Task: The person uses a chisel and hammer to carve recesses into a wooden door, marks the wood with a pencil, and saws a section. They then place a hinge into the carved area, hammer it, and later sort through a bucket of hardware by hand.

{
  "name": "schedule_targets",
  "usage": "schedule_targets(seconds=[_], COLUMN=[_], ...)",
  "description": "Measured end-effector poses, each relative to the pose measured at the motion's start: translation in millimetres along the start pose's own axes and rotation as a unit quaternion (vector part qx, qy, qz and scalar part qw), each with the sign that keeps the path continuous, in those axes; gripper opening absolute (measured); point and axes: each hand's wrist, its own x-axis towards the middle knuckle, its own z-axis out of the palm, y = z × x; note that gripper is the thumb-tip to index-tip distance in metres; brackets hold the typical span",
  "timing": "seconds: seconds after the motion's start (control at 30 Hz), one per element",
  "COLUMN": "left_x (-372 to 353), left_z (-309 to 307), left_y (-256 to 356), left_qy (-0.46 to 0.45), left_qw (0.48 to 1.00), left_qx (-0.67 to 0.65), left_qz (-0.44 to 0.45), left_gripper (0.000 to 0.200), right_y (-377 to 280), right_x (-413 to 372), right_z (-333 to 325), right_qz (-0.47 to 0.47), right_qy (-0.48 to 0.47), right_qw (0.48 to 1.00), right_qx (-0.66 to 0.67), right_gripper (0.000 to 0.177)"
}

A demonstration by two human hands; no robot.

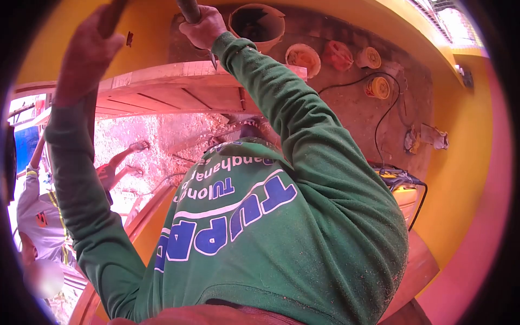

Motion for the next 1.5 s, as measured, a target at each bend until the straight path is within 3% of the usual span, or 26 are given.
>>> schedule_targets(seconds=[0.03, 0.13, 0.17, 0.2, 0.3, 0.4, 0.47, 0.53, 0.63, 0.73, 0.83, 0.93, 1.07, 1.17, 1.23, 1.27, 1.3, 1.4, 1.5], left_x=[2.5, -5.9, -18.1, -14.8, -12.8, -23.6, -29.6, -33.5, -44.2, -54.2, -60.7, -59.4, -43.2, -21.1, -25.4, -31.5, -34.8, -27.1, -22.5], left_z=[-15.0, 3.3, 24.7, 20.6, 8.0, 8.4, 10.3, 6.8, 6.1, 10.0, 11.0, 5.8, -10.6, -28.1, -8.4, 3.2, 14.3, -2.9, -14.2], left_y=[21.0, -1.8, -36.4, -29.0, -11.2, -12.1, -14.4, -13.3, -14.0, -13.6, -11.4, -1.7, 20.2, 48.4, 12.8, -1.1, 3.3, 17.8, 23.2], left_qy=[-0.062, -0.120, -0.117, -0.137, -0.161, -0.107, -0.071, -0.101, -0.124, -0.133, -0.140, -0.121, -0.012, -0.018, -0.025, -0.027, -0.119, -0.161, -0.016], left_qw=[0.963, 0.966, 0.982, 0.978, 0.968, 0.977, 0.979, 0.967, 0.956, 0.952, 0.951, 0.955, 0.987, 0.967, 0.994, 0.997, 0.982, 0.970, 0.999], left_qx=[-0.007, -0.077, 0.120, 0.107, 0.070, 0.039, 0.027, 0.068, 0.087, 0.087, 0.073, 0.070, 0.012, 0.026, 0.053, 0.068, 0.087, 0.109, -0.012], left_qz=[-0.261, -0.218, -0.088, -0.119, -0.181, -0.181, -0.188, -0.224, -0.251, -0.263, -0.267, -0.260, -0.159, -0.254, -0.093, -0.013, -0.122, -0.146, -0.041], left_gripper=[0.040, 0.038, 0.034, 0.032, 0.029, 0.028, 0.028, 0.033, 0.035, 0.035, 0.034, 0.033, 0.029, 0.029, 0.030, 0.031, 0.033, 0.034, 0.038], right_y=[0.5, 1.5, 3.2, 6.3, 26.3, 37.3, 37.1, 34.8, -0.5, 54.0, 12.0, 6.3, -12.3, -11.1, -24.2, -20.3, -15.0, -24.9, -39.2], right_x=[0.3, 2.1, 2.7, 5.5, 27.2, 38.9, 40.3, 40.0, 19.1, 31.9, 9.1, -4.3, -15.2, -14.6, -21.1, -21.8, -19.5, -23.0, -30.9], right_z=[1.6, 2.2, 1.6, 0.9, -2.8, -12.0, -12.4, -10.7, -6.2, -8.7, -7.7, -1.8, -4.4, -4.1, -0.7, 0.8, 2.6, 1.8, -1.5], right_qz=[0.004, 0.017, 0.021, 0.024, -0.105, -0.218, -0.215, -0.236, -0.064, -0.232, -0.186, -0.003, -0.010, -0.004, 0.038, 0.016, -0.007, -0.036, -0.023], right_qy=[0.005, 0.014, 0.017, 0.016, 0.009, 0.010, -0.025, -0.037, -0.001, -0.005, -0.012, 0.018, 0.020, 0.002, -0.007, -0.007, -0.010, -0.013, -0.021], right_qw=[1.000, 1.000, 0.999, 0.999, 0.973, 0.876, 0.856, 0.808, 0.968, 0.920, 0.969, 0.999, 0.999, 1.000, 0.999, 1.000, 0.999, 0.996, 0.999], right_qx=[0.005, 0.015, 0.021, 0.027, -0.208, -0.430, -0.470, -0.538, -0.241, -0.316, -0.163, 0.045, 0.036, 0.023, 0.035, -0.009, -0.052, -0.084, -0.044], right_gripper=[0.014, 0.014, 0.013, 0.013, 0.012, 0.012, 0.009, 0.009, 0.011, 0.014, 0.015, 0.008, 0.011, 0.010, 0.010, 0.010, 0.009, 0.009, 0.009])
